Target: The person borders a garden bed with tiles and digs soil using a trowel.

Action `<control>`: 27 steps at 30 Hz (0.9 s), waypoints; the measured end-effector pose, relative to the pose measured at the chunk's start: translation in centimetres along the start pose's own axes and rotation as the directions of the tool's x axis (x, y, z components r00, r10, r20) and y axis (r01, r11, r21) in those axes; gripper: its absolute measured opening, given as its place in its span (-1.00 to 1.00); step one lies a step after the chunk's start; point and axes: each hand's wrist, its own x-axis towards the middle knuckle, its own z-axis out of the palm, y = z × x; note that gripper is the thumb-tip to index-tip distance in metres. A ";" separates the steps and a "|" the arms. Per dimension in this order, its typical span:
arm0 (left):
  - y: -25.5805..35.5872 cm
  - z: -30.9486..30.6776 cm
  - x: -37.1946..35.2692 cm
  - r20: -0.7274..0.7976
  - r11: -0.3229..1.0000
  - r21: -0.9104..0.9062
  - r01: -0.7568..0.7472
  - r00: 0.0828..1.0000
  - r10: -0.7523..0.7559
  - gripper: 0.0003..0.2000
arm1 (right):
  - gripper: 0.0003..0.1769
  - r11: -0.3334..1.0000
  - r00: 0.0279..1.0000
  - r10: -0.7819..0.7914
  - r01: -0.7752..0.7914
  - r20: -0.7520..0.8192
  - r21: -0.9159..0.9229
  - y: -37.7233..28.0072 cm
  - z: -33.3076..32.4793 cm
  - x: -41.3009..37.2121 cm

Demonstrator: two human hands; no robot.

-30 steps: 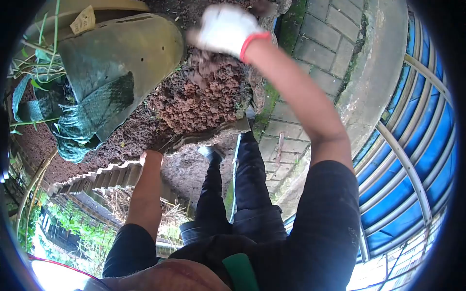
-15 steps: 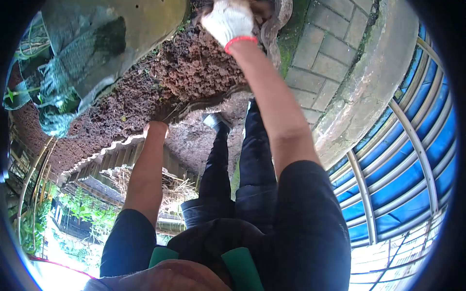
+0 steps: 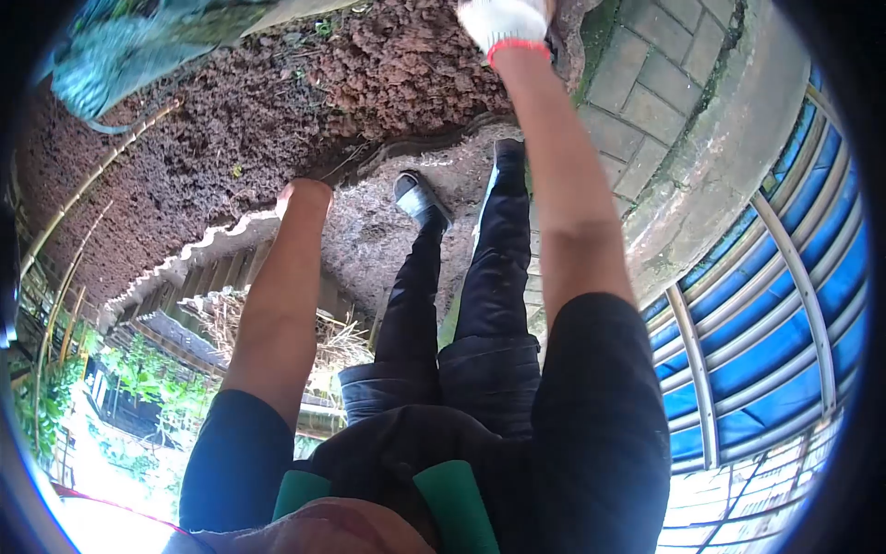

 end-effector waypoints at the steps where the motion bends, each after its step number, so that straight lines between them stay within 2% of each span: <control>1: -0.2 0.3 0.0 0.006 1.000 -0.009 0.001 1.000 -0.001 -0.51 | -0.23 0.963 0.968 0.089 -0.144 0.235 0.229 -0.5 -1.0 -1.5; 2: -0.2 0.5 0.0 0.007 1.000 -0.019 -0.003 1.000 0.003 -0.51 | -0.19 0.944 0.961 0.154 -0.212 0.231 0.253 -1.4 -0.1 -3.1; 3: -0.4 0.6 0.0 0.010 1.000 -0.025 -0.003 1.000 0.003 -0.51 | -0.14 0.969 0.986 0.130 -0.149 0.103 0.199 -2.5 1.8 -4.9; 4: -0.4 0.3 -0.2 0.007 0.999 -0.034 -0.009 1.000 0.009 -0.51 | -0.11 0.952 0.983 0.148 -0.171 0.109 0.253 -4.0 -0.2 -6.8; 5: -0.5 0.2 -0.4 0.004 0.999 -0.038 -0.012 1.000 0.012 -0.51 | -0.10 0.933 0.979 0.129 -0.173 0.156 0.316 -5.9 -1.9 -8.5; 6: -0.5 0.1 -1.1 0.009 0.999 -0.037 -0.002 1.000 0.002 -0.51 | -0.11 0.920 0.970 0.020 -0.112 0.242 0.375 -7.3 -2.4 -9.2; 7: -0.8 -0.3 -1.7 0.010 0.999 -0.051 -0.013 1.000 0.014 -0.51 | -0.11 0.916 0.904 -0.023 -0.152 0.428 0.371 -9.0 -4.8 -9.4; 8: -0.8 -1.0 -2.3 0.006 0.997 -0.069 -0.028 1.000 0.029 -0.51 | -0.14 0.916 0.965 -0.106 0.001 0.239 0.401 -10.7 -0.1 -10.0; 9: -0.8 -1.3 -2.8 0.006 0.995 -0.089 -0.040 0.999 0.041 -0.51 | -0.16 0.912 0.973 -0.188 0.123 0.134 0.391 -12.3 -0.1 -10.1; 10: -0.6 -1.5 -3.0 0.022 0.997 -0.067 -0.042 0.999 0.044 -0.52 | -0.26 0.809 0.983 -0.176 0.170 -0.044 0.563 -12.5 -0.1 -9.9; 12: -0.5 -1.7 -2.8 0.070 0.999 -0.019 -0.037 0.997 0.039 -0.52 | -0.37 0.715 0.947 -0.313 0.284 -0.071 0.639 -13.7 -0.5 -9.4; 13: -0.6 -1.5 -2.8 0.090 0.999 0.005 -0.037 0.995 0.037 -0.53 | -0.52 0.646 0.940 -0.311 0.317 -0.140 0.695 -13.4 -1.7 -9.8; 16: -0.7 -0.7 -3.0 -0.099 0.977 -0.210 -0.025 0.995 0.004 -0.52 | -0.57 0.692 0.923 -0.373 0.343 -0.093 0.635 -11.6 -2.4 -9.8; 17: -0.2 -0.4 -3.1 -0.162 0.982 -0.188 0.025 0.985 -0.056 -0.54 | -0.55 0.709 0.927 -0.361 0.345 -0.104 0.615 -10.3 -2.5 -10.0; 18: -0.1 -0.5 -2.7 -0.106 0.990 -0.143 0.020 0.994 -0.035 -0.56 | -0.50 0.772 0.883 -0.442 0.286 0.157 0.567 -9.0 -4.6 -9.3; 19: -0.2 -0.7 -2.2 -0.048 0.995 -0.095 0.013 0.999 -0.018 -0.58 | -0.48 0.692 0.878 -0.473 0.424 -0.077 0.585 -7.1 -1.6 -9.4; 20: -0.3 -0.6 -2.3 -0.012 0.981 -0.194 0.032 0.999 -0.035 -0.58 | -0.50 0.717 0.864 -0.502 0.440 -0.037 0.541 -5.5 -1.3 -9.4; 21: -0.3 -0.4 -2.3 0.024 0.955 -0.290 0.058 0.998 -0.053 -0.59 | -0.61 0.640 0.773 -0.544 0.634 -0.327 0.434 -3.8 0.1 -9.3; 22: -0.3 -0.3 -2.4 0.060 0.921 -0.380 0.088 0.996 -0.070 -0.59 | -0.52 0.717 0.846 -0.480 0.531 -0.233 0.451 -2.7 0.7 -9.2; 24: -0.6 -0.1 -1.8 -0.049 0.981 -0.186 -0.046 0.998 0.037 -0.53 | -0.51 0.826 0.888 -0.261 0.408 -0.380 0.389 -2.2 5.4 -9.5; 25: 0.3 -0.1 -0.5 -0.048 0.983 -0.180 -0.035 0.998 0.027 -0.54 | -0.47 0.867 0.948 -0.163 0.271 -0.275 0.419 -4.2 4.2 -10.8; 26: 1.8 0.6 2.2 -0.018 0.979 -0.201 0.042 0.999 -0.047 -0.54 | -0.44 0.892 0.984 -0.058 0.126 -0.167 0.434 -6.7 3.0 -12.3; 27: 3.5 1.5 6.0 0.024 0.955 -0.239 0.176 0.984 -0.175 -0.55 | -0.48 0.805 0.923 -0.181 0.337 -0.339 0.488 -8.3 4.6 -12.3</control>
